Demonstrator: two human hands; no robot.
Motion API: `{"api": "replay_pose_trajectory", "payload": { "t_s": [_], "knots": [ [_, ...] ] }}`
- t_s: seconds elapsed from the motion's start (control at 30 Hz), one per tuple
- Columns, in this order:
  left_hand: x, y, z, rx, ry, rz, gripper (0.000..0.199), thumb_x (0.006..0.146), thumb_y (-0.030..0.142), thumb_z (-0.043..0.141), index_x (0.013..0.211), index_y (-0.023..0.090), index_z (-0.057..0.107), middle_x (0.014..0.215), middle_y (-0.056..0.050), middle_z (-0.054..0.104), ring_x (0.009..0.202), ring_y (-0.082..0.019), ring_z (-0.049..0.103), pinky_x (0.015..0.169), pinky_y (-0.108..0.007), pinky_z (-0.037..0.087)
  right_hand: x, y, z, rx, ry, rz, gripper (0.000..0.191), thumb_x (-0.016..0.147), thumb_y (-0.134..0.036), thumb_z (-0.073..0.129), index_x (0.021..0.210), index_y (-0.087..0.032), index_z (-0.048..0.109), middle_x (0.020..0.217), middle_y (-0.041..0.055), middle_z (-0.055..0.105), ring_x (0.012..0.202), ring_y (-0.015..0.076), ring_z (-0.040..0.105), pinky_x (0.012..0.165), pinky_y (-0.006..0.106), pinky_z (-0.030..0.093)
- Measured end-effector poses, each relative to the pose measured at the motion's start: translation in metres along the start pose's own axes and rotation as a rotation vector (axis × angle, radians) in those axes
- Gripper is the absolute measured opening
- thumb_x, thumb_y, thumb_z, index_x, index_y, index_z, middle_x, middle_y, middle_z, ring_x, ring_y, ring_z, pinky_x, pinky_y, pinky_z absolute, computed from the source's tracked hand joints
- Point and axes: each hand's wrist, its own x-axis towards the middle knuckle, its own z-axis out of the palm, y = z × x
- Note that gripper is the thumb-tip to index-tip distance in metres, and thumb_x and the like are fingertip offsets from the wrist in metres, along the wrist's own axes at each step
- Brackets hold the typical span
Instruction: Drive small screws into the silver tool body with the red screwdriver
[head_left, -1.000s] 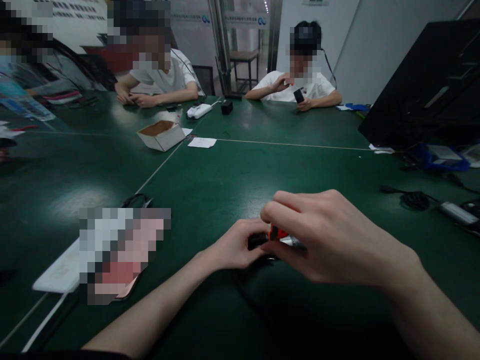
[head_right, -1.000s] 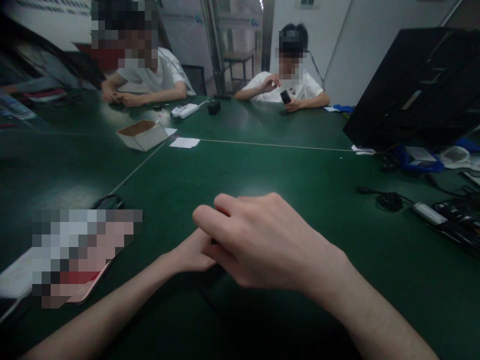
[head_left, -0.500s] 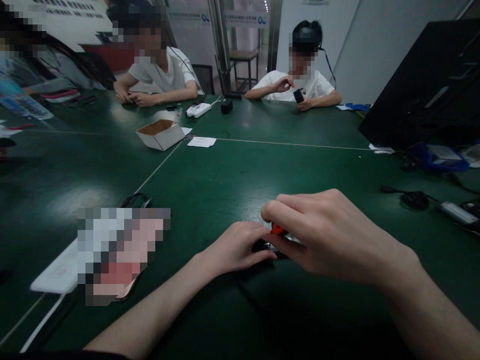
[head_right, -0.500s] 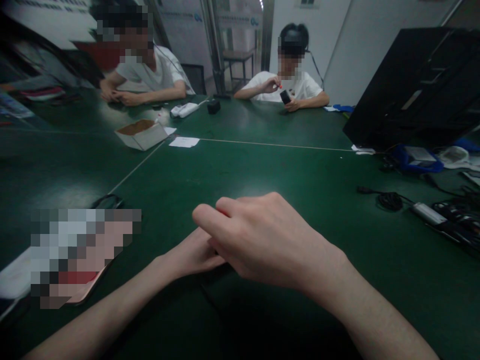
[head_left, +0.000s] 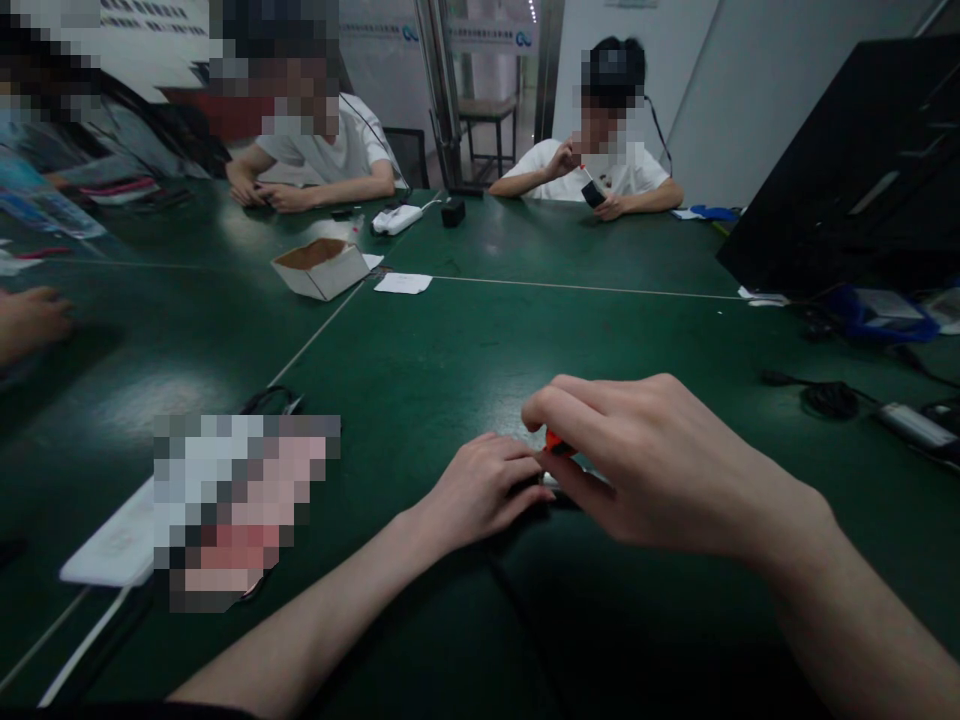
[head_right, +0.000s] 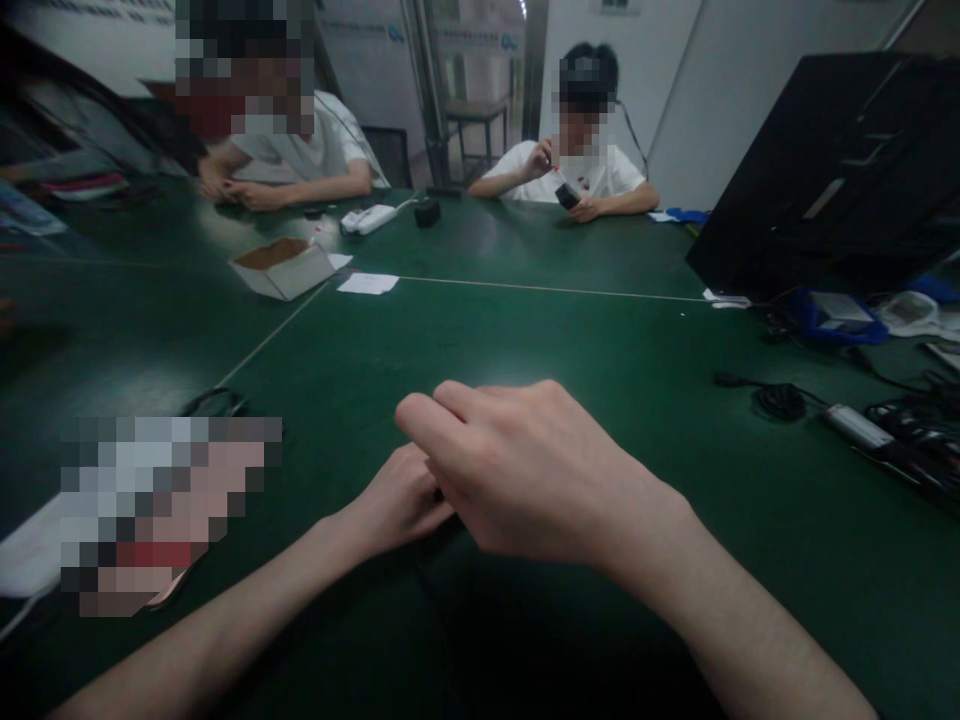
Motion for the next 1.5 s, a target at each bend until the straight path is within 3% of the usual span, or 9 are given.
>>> {"api": "replay_pose_trajectory", "payload": {
  "t_s": [0.37,0.5,0.63,0.97,1.27,1.5],
  "knots": [
    [0.0010,0.0020,0.0010,0.008,0.064,-0.085,0.019,0.094,0.029,0.051,0.096,0.020,0.067,0.086,-0.004,0.065,0.080,-0.020,0.062,0.072,-0.032,0.048,-0.0002,0.0039,0.0024,-0.071,0.051,-0.002,0.017,0.094,-0.032,0.054,0.101,-0.019,0.047,0.082,-0.0017,0.056,0.065,0.0123,0.051,0.051,0.026,0.027],
    [0.0016,0.0025,-0.0002,-0.004,0.054,-0.082,0.021,0.094,0.031,0.052,0.090,0.016,0.066,0.084,-0.006,0.065,0.080,-0.021,0.062,0.070,-0.032,0.048,0.0006,0.0044,0.0012,-0.010,0.027,0.012,0.016,0.088,-0.021,0.055,0.101,-0.017,0.047,0.089,0.0003,0.055,0.066,0.0111,0.049,0.051,0.024,0.028],
    [0.0016,0.0024,-0.0005,-0.079,0.038,-0.098,0.017,0.093,0.028,0.053,0.093,0.015,0.064,0.082,-0.005,0.065,0.079,-0.020,0.062,0.070,-0.031,0.048,-0.0011,0.0036,-0.0002,0.031,0.012,0.009,0.021,0.083,-0.016,0.054,0.103,-0.016,0.046,0.084,-0.0014,0.054,0.062,0.0107,0.046,0.050,0.024,0.028],
    [0.0002,-0.0009,0.0009,-0.134,0.025,-0.154,0.014,0.091,0.029,0.057,0.088,0.016,0.060,0.080,-0.003,0.063,0.073,-0.018,0.061,0.064,-0.027,0.046,0.0008,0.0049,0.0020,-0.068,0.023,0.012,0.014,0.092,-0.026,0.054,0.100,-0.019,0.046,0.082,-0.0017,0.056,0.064,0.0122,0.050,0.051,0.025,0.027],
    [-0.0004,-0.0020,0.0013,-0.131,0.022,-0.133,0.014,0.092,0.029,0.055,0.093,0.016,0.062,0.079,-0.003,0.065,0.071,-0.017,0.062,0.062,-0.026,0.046,-0.0009,0.0039,0.0001,-0.001,0.017,0.011,0.015,0.086,-0.016,0.053,0.100,-0.017,0.047,0.087,-0.0002,0.056,0.063,0.0103,0.047,0.051,0.024,0.027],
    [-0.0019,-0.0026,0.0027,-0.137,0.051,-0.134,0.016,0.092,0.031,0.057,0.096,0.017,0.064,0.076,-0.002,0.065,0.068,-0.016,0.063,0.059,-0.024,0.045,0.0008,0.0065,0.0034,-0.070,0.035,0.007,0.013,0.094,-0.026,0.052,0.103,-0.018,0.047,0.083,-0.0009,0.057,0.064,0.0119,0.051,0.051,0.025,0.027]
  ]
}}
